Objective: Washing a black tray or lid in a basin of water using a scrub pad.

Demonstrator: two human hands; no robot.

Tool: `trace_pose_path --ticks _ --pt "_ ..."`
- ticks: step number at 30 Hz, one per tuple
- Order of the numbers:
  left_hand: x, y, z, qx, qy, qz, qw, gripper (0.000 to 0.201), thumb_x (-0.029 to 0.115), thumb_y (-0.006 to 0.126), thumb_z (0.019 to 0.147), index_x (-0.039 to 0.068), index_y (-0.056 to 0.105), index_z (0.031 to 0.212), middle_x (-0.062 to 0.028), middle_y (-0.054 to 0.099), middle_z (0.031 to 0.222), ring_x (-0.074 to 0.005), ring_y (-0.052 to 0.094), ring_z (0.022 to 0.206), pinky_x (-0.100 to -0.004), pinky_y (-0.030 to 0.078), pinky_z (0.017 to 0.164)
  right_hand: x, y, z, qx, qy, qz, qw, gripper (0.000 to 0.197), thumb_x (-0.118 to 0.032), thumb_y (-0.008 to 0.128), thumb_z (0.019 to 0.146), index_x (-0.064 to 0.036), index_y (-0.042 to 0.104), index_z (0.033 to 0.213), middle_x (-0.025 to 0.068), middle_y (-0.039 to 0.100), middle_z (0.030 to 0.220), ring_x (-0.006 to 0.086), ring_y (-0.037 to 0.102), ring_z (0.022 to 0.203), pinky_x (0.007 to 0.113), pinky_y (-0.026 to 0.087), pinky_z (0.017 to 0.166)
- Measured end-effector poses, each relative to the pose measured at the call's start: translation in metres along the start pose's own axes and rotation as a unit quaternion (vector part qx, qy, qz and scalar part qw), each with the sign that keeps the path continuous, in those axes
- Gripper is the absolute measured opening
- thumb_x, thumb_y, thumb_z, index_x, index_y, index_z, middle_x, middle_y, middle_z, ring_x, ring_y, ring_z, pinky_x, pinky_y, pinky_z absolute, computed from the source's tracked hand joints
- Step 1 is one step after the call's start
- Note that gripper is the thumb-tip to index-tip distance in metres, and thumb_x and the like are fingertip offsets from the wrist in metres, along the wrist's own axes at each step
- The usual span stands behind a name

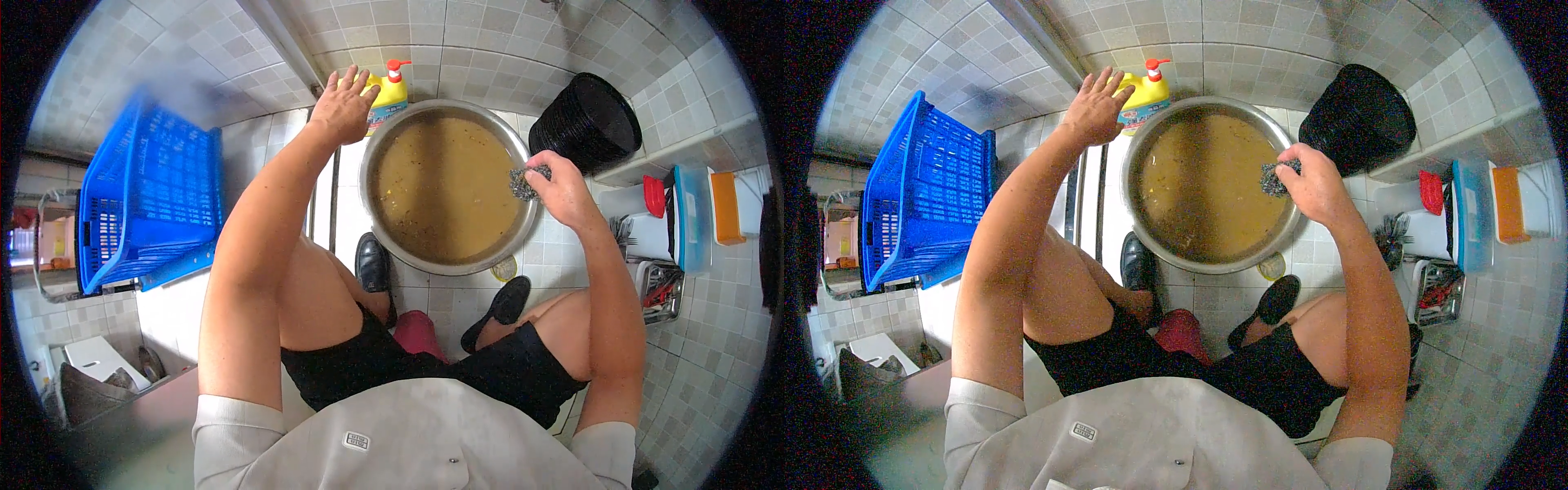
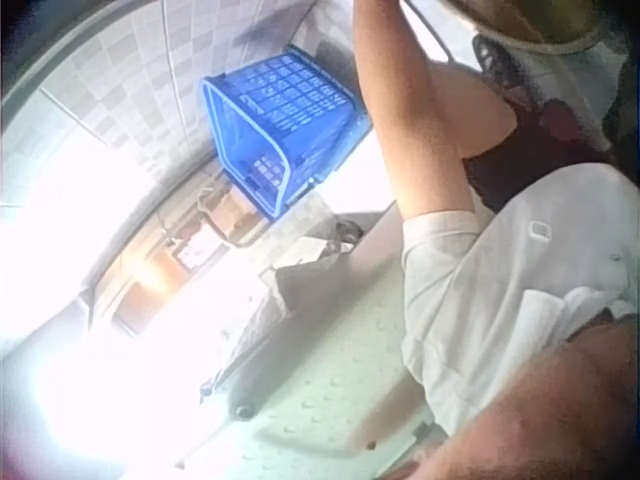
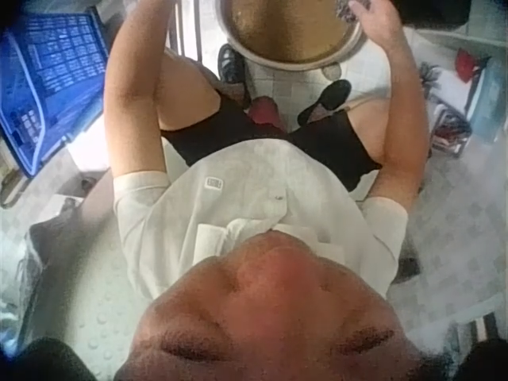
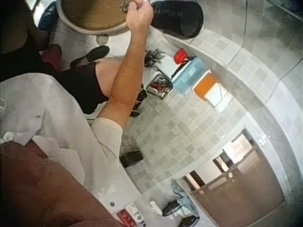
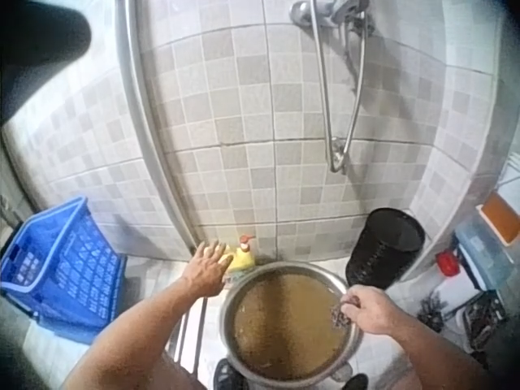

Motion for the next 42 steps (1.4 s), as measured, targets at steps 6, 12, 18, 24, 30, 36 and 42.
trace_pose_path --ticks 6,12,18,24,30,36,42 --pt "-0.004 0.004 0.000 0.001 0.002 -0.017 1.000 0.060 0.028 0.061 0.082 0.011 0.043 0.137 -0.0168 0.029 0.149 -0.0339 0.020 0.140 -0.0511 0.019 0.113 0.006 0.001 0.002 -0.006 -0.010 0.012 1.000 0.024 -0.018 0.063 0.081 0.0001 0.061 0.097 0.0199 0.063 0.090 0.0311 0.061 0.082 0.039 0.048 0.076" --pt "0.000 -0.004 0.000 0.008 0.012 -0.066 0.998 0.059 0.034 0.067 0.079 0.010 0.050 0.131 -0.0184 0.033 0.146 -0.0370 0.025 0.138 -0.0535 0.024 0.110 0.004 0.000 0.003 -0.010 0.016 0.010 1.000 0.024 -0.020 0.061 0.081 -0.0003 0.062 0.093 0.0205 0.063 0.090 0.0328 0.062 0.085 0.039 0.047 0.079" --pt "-0.007 -0.023 -0.007 0.028 0.006 -0.130 0.991 0.058 0.040 0.064 0.081 0.010 0.052 0.129 -0.0183 0.041 0.141 -0.0378 0.032 0.134 -0.0504 0.029 0.109 0.005 -0.001 0.009 0.002 0.011 -0.011 1.000 0.024 -0.020 0.063 0.079 -0.0008 0.063 0.095 0.0205 0.064 0.093 0.0351 0.061 0.091 0.040 0.047 0.083" --pt "-0.007 -0.042 -0.015 0.070 0.024 -0.183 0.980 0.058 0.037 0.064 0.081 0.009 0.051 0.130 -0.0199 0.044 0.138 -0.0391 0.035 0.132 -0.0456 0.031 0.108 0.009 0.004 0.009 -0.019 0.036 0.010 0.999 0.029 -0.007 0.061 0.075 -0.0002 0.060 0.103 0.0197 0.064 0.099 0.0331 0.061 0.095 0.038 0.047 0.085" --pt "0.008 -0.052 -0.027 0.075 0.024 -0.184 0.980 0.055 0.036 0.063 0.081 0.007 0.053 0.127 -0.0204 0.046 0.136 -0.0383 0.039 0.129 -0.0445 0.034 0.106 0.003 0.005 0.009 -0.013 -0.011 -0.040 0.999 0.026 -0.005 0.056 0.077 -0.0001 0.060 0.102 0.0206 0.064 0.096 0.0347 0.061 0.094 0.039 0.047 0.085" --pt "0.033 -0.073 -0.042 0.020 0.049 -0.237 0.970 0.054 0.032 0.064 0.083 0.003 0.053 0.127 -0.0224 0.047 0.133 -0.0372 0.039 0.129 -0.0432 0.035 0.105 -0.006 0.000 0.006 -0.001 0.008 -0.034 0.999 0.018 -0.008 0.056 0.083 -0.0013 0.061 0.098 0.0218 0.064 0.093 0.0361 0.062 0.091 0.042 0.047 0.083" --pt "0.051 -0.082 -0.047 0.005 0.064 -0.238 0.969 0.055 0.034 0.062 0.084 0.004 0.051 0.128 -0.0233 0.046 0.134 -0.0381 0.041 0.127 -0.0434 0.036 0.105 -0.008 -0.006 0.003 -0.005 0.024 -0.044 0.999 0.018 -0.013 0.057 0.085 -0.0020 0.061 0.098 0.0225 0.064 0.091 0.0387 0.061 0.090 0.043 0.047 0.082"
Point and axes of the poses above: each hand's wrist, its own z-axis towards the middle knuckle, its own y-axis out of the palm, x = y × z, the point moved 5 cm from there along z, towards the middle knuckle
